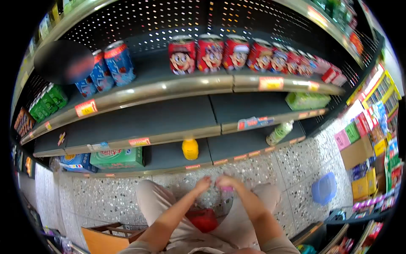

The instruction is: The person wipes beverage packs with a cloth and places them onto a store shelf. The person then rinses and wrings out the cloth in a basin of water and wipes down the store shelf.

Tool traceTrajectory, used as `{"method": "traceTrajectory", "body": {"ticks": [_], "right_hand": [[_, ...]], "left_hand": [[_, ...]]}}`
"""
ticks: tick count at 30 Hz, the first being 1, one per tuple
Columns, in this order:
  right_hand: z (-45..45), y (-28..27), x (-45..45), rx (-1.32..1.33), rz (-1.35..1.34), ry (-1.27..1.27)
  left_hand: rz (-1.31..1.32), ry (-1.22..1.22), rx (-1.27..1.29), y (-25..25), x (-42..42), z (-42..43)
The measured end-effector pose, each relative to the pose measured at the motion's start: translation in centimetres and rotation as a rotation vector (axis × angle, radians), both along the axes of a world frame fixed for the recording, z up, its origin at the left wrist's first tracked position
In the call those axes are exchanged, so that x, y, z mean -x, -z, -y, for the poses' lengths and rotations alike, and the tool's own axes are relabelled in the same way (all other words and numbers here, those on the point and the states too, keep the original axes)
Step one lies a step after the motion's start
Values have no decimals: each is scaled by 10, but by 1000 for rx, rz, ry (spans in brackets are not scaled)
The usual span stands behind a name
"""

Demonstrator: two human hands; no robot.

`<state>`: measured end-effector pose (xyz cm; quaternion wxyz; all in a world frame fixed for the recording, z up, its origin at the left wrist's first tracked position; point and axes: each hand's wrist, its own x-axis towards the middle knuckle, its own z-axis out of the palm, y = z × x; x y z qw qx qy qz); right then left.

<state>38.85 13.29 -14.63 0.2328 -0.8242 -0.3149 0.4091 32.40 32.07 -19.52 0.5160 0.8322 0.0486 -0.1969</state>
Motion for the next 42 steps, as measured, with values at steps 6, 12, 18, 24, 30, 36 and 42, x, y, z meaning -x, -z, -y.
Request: {"method": "traceTrajectory", "body": {"ticks": [6,12,18,24,30,36,42], "right_hand": [[33,-125,20,-259,172,762],[108,-231,31,-876,18,1137],[167,-260,31,-1268,6,1321],[201,-268,38,-1480,-15,1403],[233,-259,54,-1586,3,1515],[274,-263,95,-1585,142,1583],[313,-272,178,-1520,404,1849]], "left_hand": [[-114,0,457,-127,-11,30],[-62,69,552,-214,-16,62],[-97,185,570,-281,-26,97],[-96,233,530,-308,-30,131],[-120,339,521,-319,-32,160],[-175,448,649,-324,-54,211],[-277,635,753,-321,-66,284]]}}
